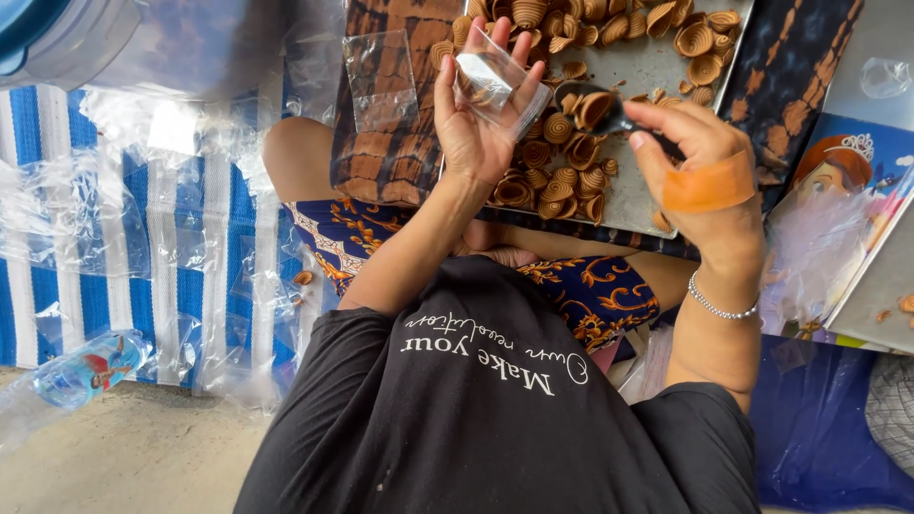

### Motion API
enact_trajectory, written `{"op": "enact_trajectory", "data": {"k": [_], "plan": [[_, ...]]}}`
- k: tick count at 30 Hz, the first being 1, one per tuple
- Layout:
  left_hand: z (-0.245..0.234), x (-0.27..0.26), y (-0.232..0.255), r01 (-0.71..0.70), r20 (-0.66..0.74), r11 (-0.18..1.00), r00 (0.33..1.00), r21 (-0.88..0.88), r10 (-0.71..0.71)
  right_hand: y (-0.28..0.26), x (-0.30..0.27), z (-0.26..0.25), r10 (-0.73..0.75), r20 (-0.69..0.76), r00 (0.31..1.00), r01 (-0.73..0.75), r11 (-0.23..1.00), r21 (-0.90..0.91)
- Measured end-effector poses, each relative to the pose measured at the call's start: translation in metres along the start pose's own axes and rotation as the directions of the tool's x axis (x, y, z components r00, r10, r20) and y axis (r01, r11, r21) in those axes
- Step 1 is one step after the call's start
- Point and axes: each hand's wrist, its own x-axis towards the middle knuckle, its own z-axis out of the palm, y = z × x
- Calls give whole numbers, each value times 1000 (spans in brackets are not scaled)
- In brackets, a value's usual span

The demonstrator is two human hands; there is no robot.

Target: Packaging small shell-shaped snacks into plastic bags using a spoon and sealing them.

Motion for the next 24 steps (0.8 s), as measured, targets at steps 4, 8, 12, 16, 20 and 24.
{"op": "enact_trajectory", "data": {"k": [4,8,12,16,20,24], "plan": [[2,-5,-10,-4,42,1000,999,-17,4,-11,6,16,18,24,1000,-17,997,-69],[8,-15,-17,15,141,997,990,81,-27,-10,11,30,41,8,999,-39,985,-167],[6,-19,-9,125,61,966,988,227,-142,-11,10,20,-22,-50,998,5,946,-324],[12,-21,4,258,19,944,963,203,-267,-12,6,8,-85,-59,995,48,886,-462],[19,-22,8,330,-45,885,941,330,-334,-22,3,-2,-277,-99,956,143,732,-666],[5,-19,4,280,29,942,957,184,-290,-21,-7,-12,-326,-184,927,134,749,-648]]}}
